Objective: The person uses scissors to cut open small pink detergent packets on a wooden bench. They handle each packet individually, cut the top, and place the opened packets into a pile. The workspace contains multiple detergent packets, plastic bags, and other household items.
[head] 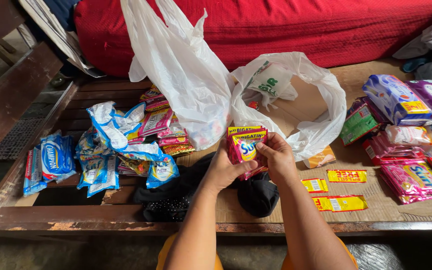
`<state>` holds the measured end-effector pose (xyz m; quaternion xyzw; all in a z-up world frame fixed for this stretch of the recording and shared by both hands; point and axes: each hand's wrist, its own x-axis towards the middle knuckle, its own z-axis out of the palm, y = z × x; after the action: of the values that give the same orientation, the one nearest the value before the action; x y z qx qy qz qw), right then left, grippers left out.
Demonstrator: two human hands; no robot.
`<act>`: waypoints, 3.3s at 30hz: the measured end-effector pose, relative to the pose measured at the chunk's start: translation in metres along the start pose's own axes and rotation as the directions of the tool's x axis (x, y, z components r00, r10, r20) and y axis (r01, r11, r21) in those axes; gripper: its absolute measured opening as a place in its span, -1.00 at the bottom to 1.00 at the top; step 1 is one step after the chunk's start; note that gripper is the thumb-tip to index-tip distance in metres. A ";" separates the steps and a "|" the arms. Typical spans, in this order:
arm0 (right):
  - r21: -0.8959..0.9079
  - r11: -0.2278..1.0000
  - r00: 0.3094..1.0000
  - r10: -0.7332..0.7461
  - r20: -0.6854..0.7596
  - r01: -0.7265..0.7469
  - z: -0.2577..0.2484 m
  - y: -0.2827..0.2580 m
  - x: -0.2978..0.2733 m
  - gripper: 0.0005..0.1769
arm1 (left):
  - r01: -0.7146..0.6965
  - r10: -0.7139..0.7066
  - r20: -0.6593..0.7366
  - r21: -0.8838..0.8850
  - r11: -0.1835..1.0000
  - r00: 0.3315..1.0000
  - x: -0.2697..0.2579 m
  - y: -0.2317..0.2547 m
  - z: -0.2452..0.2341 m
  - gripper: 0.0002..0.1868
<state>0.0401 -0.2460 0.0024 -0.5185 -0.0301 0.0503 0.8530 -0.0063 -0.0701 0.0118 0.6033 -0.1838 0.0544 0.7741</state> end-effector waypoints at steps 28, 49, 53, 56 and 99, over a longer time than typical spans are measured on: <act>-0.268 0.797 0.829 -0.558 0.016 0.542 -0.068 -0.107 -0.069 -0.24 | 0.113 -0.297 0.001 -0.926 0.360 0.955 0.058 -0.029 0.174 -0.47; -0.300 0.813 0.603 -0.575 -0.553 0.500 -0.187 -0.129 -0.110 -0.32 | 0.330 -0.341 0.175 -0.816 0.474 0.923 0.037 -0.063 0.332 0.06; -0.248 0.870 0.604 -0.477 -0.638 0.426 -0.206 -0.132 -0.114 -0.34 | 0.362 -0.372 0.172 -0.763 0.535 0.912 0.039 -0.077 0.343 -0.09; -0.159 0.930 0.595 -0.336 -0.730 0.331 -0.225 -0.127 -0.117 -0.40 | 0.396 -0.401 0.178 -0.723 0.566 0.899 0.042 -0.094 0.350 -0.15; -0.207 0.978 0.462 -0.197 -0.865 0.030 -0.336 -0.125 -0.100 -0.73 | 0.691 -0.714 0.115 -0.396 0.605 0.691 0.112 -0.204 0.388 -0.26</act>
<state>-0.0173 -0.6110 -0.0417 -0.5346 0.3745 -0.2831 0.7027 0.0749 -0.5098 -0.0562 0.4490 0.0817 -0.2769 0.8456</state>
